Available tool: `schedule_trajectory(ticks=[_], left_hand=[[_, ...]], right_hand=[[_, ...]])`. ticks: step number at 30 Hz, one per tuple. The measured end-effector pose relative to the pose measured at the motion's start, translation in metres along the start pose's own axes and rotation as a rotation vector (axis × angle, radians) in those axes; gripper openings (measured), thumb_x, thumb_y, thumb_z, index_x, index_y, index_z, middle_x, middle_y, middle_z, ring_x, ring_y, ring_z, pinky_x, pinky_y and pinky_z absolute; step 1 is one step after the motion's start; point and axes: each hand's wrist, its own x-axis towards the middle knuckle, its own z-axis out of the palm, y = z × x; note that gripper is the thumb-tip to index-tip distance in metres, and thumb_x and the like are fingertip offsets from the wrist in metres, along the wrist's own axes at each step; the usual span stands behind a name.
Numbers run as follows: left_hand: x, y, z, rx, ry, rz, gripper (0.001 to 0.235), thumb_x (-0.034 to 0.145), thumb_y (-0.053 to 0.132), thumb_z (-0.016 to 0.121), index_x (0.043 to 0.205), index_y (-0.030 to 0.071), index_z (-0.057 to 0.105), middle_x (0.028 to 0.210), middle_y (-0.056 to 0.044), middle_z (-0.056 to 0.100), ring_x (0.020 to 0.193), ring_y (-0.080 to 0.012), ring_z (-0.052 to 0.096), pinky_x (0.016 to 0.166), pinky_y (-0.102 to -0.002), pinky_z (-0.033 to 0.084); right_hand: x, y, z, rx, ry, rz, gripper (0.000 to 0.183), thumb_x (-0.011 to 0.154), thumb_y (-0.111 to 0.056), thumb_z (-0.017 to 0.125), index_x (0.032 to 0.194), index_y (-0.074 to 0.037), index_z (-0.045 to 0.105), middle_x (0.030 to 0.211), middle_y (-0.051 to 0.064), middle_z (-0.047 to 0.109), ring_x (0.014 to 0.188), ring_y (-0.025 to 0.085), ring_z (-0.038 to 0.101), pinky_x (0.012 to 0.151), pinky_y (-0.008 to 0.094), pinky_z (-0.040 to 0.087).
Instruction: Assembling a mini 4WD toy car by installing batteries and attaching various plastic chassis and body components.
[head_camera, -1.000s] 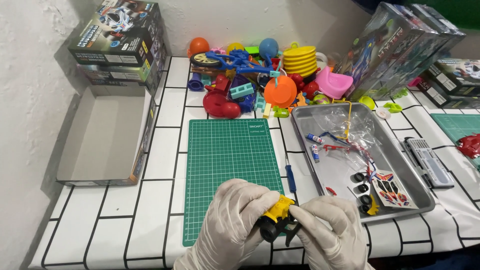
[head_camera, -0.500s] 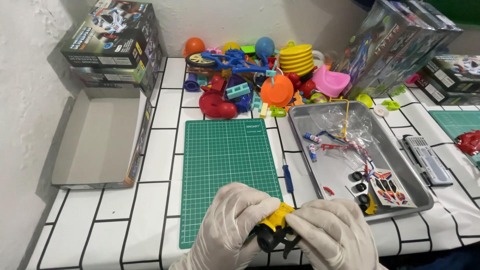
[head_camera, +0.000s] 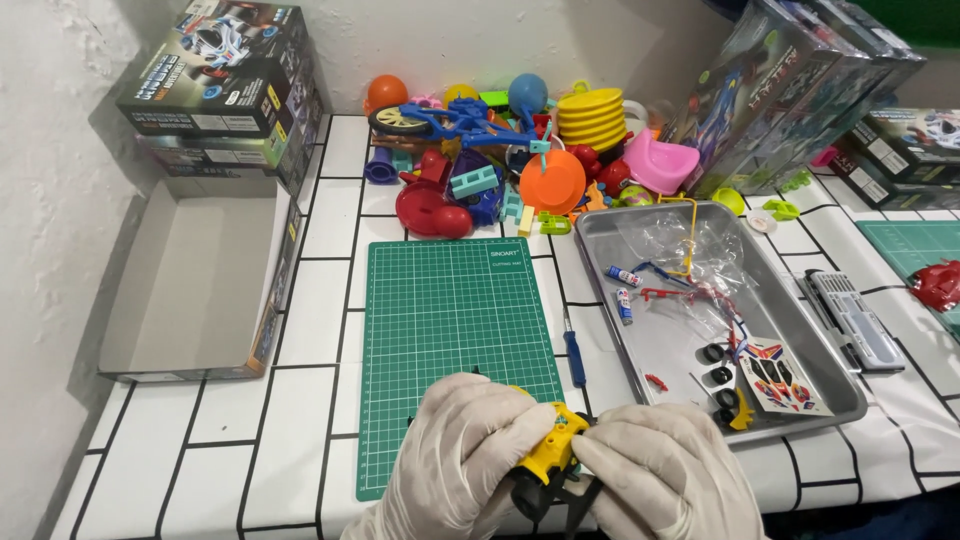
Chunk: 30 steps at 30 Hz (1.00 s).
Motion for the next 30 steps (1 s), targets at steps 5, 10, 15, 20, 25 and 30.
schedule_trajectory(ticks=[5, 10, 15, 20, 25, 30], left_hand=[[-0.012, -0.001, 0.003, 0.083, 0.015, 0.011, 0.027, 0.104, 0.025, 0.057, 0.123, 0.006, 0.062, 0.116, -0.008, 0.068, 0.1, -0.0207, 0.072, 0.094, -0.041, 0.058], [-0.016, -0.008, 0.002, 0.099, 0.013, 0.034, 0.024, 0.103, 0.016, 0.06, 0.125, 0.007, 0.061, 0.118, -0.008, 0.067, 0.103, -0.021, 0.072, 0.097, -0.042, 0.059], [-0.014, -0.01, 0.0, -0.003, 0.011, 0.032, 0.027, 0.104, 0.019, 0.059, 0.126, 0.002, 0.059, 0.117, -0.012, 0.065, 0.101, -0.0255, 0.07, 0.093, -0.045, 0.062], [-0.015, -0.006, -0.001, -0.024, 0.003, 0.022, 0.025, 0.105, 0.015, 0.056, 0.125, 0.0, 0.06, 0.118, -0.015, 0.064, 0.103, -0.029, 0.069, 0.097, -0.048, 0.063], [-0.016, -0.007, -0.001, -0.025, -0.025, 0.038, 0.026, 0.105, 0.013, 0.055, 0.127, -0.002, 0.06, 0.121, -0.016, 0.063, 0.106, -0.0311, 0.068, 0.097, -0.048, 0.064], [-0.018, -0.005, 0.002, -0.081, -0.017, 0.012, 0.028, 0.107, 0.015, 0.053, 0.128, -0.002, 0.059, 0.121, -0.016, 0.061, 0.104, -0.0322, 0.068, 0.097, -0.048, 0.064]], right_hand=[[-0.018, -0.007, 0.015, 0.024, 0.08, 0.106, 0.025, 0.097, -0.022, 0.059, 0.119, -0.015, 0.067, 0.12, 0.005, 0.067, 0.108, 0.024, 0.072, 0.099, 0.037, 0.06], [-0.014, -0.002, 0.017, 0.022, 0.064, -0.014, 0.026, 0.095, -0.019, 0.065, 0.116, -0.004, 0.068, 0.121, 0.009, 0.07, 0.109, 0.026, 0.074, 0.1, 0.035, 0.062], [-0.008, -0.004, 0.013, 0.063, -0.019, 0.009, 0.029, 0.095, -0.02, 0.064, 0.119, -0.005, 0.069, 0.125, 0.005, 0.069, 0.113, 0.024, 0.072, 0.1, 0.034, 0.061], [-0.014, -0.001, 0.014, 0.024, -0.002, 0.008, 0.029, 0.096, -0.024, 0.063, 0.12, -0.009, 0.068, 0.126, 0.006, 0.069, 0.114, 0.024, 0.072, 0.094, 0.036, 0.06], [-0.016, -0.001, 0.015, -0.032, 0.04, -0.013, 0.027, 0.098, -0.025, 0.058, 0.118, -0.009, 0.069, 0.124, 0.005, 0.069, 0.11, 0.023, 0.074, 0.093, 0.037, 0.06], [-0.022, 0.009, 0.008, -0.051, -0.054, -0.08, 0.031, 0.098, -0.032, 0.062, 0.122, -0.013, 0.067, 0.126, 0.004, 0.068, 0.117, 0.023, 0.069, 0.091, 0.039, 0.059]])
